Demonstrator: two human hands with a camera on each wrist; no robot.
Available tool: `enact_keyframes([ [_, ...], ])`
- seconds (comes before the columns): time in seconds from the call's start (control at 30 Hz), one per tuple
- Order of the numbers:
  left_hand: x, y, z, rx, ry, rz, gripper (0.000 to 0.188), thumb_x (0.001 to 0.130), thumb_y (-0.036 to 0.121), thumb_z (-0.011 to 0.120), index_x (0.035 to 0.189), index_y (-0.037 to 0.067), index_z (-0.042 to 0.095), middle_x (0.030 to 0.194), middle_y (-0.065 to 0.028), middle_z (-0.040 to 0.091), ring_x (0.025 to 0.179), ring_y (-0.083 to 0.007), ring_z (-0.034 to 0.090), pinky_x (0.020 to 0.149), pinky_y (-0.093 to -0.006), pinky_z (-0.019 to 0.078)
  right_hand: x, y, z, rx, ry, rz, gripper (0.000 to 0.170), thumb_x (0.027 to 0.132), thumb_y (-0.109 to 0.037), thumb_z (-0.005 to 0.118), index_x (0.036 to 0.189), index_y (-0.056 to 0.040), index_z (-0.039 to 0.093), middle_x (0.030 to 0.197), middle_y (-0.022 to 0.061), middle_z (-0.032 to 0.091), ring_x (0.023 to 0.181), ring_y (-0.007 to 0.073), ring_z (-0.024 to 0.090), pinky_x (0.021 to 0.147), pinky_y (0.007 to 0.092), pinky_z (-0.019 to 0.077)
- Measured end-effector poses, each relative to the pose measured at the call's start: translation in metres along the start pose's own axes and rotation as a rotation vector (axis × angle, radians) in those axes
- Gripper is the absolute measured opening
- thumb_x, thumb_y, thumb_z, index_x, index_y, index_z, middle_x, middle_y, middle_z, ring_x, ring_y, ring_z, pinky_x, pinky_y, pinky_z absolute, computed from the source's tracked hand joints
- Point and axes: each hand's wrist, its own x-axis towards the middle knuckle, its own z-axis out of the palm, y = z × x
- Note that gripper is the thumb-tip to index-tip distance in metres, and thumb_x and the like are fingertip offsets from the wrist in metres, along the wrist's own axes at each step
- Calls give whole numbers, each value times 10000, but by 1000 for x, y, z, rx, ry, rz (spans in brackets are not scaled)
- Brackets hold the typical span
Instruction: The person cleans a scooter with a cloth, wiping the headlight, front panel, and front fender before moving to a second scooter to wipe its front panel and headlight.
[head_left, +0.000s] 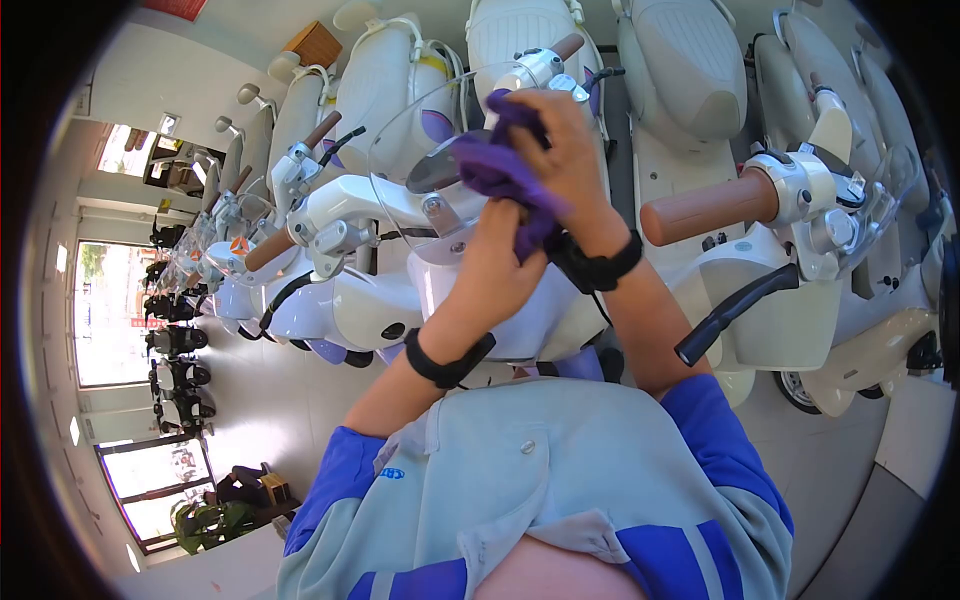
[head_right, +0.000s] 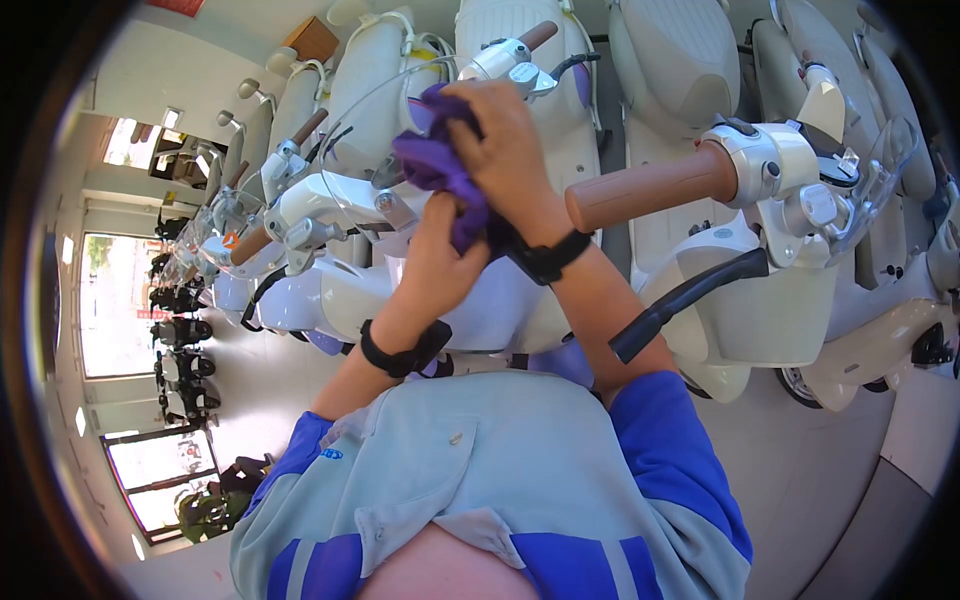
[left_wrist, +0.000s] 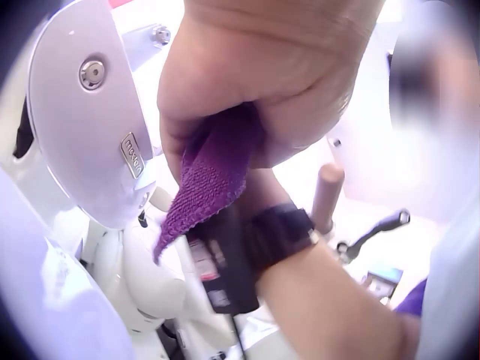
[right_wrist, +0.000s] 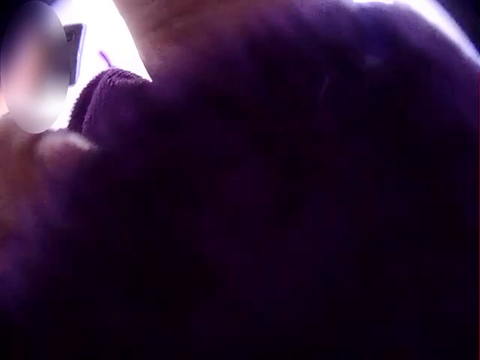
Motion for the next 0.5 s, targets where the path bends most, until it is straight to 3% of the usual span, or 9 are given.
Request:
enact_keyframes([
  [0.1, -4, -3, -16, -367, -122, -396, 401, 831, 78, 713, 1179, 15, 524, 1051, -91, 640, 971, -132, 603, 876, -304, 489, -29, 15, 14, -143, 65, 93, 332, 844, -21, 678, 1168, -78, 634, 1082, 121, 620, 978, 305, 615, 863, 371, 493],
  [0.17, -9, 1, -23, -307, -206, -364, 396, 824, 105, 716, 1162, 16, 529, 1034, -114, 629, 946, -186, 602, 870, -344, 487, -66, 33, 4, -212, 77, 232, 322, 844, -18, 681, 1159, -74, 648, 1091, 128, 621, 977, 299, 624, 853, 357, 499],
  [0.2, -13, 3, -25, -278, -246, -351, 395, 821, 118, 717, 1154, 17, 532, 1026, -126, 623, 933, -212, 602, 867, -365, 486, -90, 61, -6, -269, -70, 150, 303, 837, -39, 711, 1136, -46, 660, 1107, 125, 630, 997, 258, 641, 850, 339, 507],
  [0.23, -14, 8, -28, -271, -350, -443, 469, 826, 62, 716, 1254, 33, 526, 1116, -117, 624, 1023, -195, 616, 926, -334, 479, -119, 91, -10, -4, -27, 411, 289, 839, -55, 726, 1120, -25, 664, 1110, 114, 634, 998, 229, 645, 847, 326, 509],
  [0.27, -19, 5, -24, -232, -329, -354, 483, 821, 68, 723, 1260, 36, 524, 1135, -133, 613, 1041, -222, 609, 933, -345, 476, -136, 108, -12, 259, 16, 673, 281, 841, -70, 740, 1105, -5, 668, 1114, 103, 638, 1000, 201, 648, 844, 313, 512],
  [0.33, -29, -1, -12, -157, -283, -179, 512, 811, 79, 738, 1273, 40, 520, 1171, -164, 592, 1077, -276, 595, 948, -369, 468, -119, 96, -16, 26, 139, 598, 319, 858, -97, 739, 1139, 14, 638, 1105, 89, 640, 988, 179, 646, 837, 302, 517],
  [0.37, -31, 1, -11, -128, -230, -72, 543, 788, 19, 705, 1295, 41, 511, 1130, -193, 562, 1072, -353, 561, 934, -392, 469, -108, 87, -18, -89, 197, 560, 340, 866, -110, 739, 1157, 23, 622, 1100, 82, 642, 982, 168, 646, 834, 296, 519],
  [0.4, -30, 4, -14, -43, -196, -21, 545, 779, -10, 678, 1296, 41, 514, 1104, -188, 554, 1053, -359, 557, 919, -394, 472, -87, 78, -19, 117, 252, 548, 527, 886, -273, 740, 1231, 31, 481, 1120, 142, 624, 1057, 225, 619, 924, 337, 474],
  [0.5, -29, 3, -27, 304, -75, 143, 540, 753, -75, 561, 1280, 41, 539, 1005, -180, 524, 970, -378, 543, 849, -410, 484, -36, 46, -10, 89, 206, 255, 531, 851, -165, 765, 1242, 41, 471, 1133, 136, 620, 1015, 221, 635, 902, 337, 489],
])
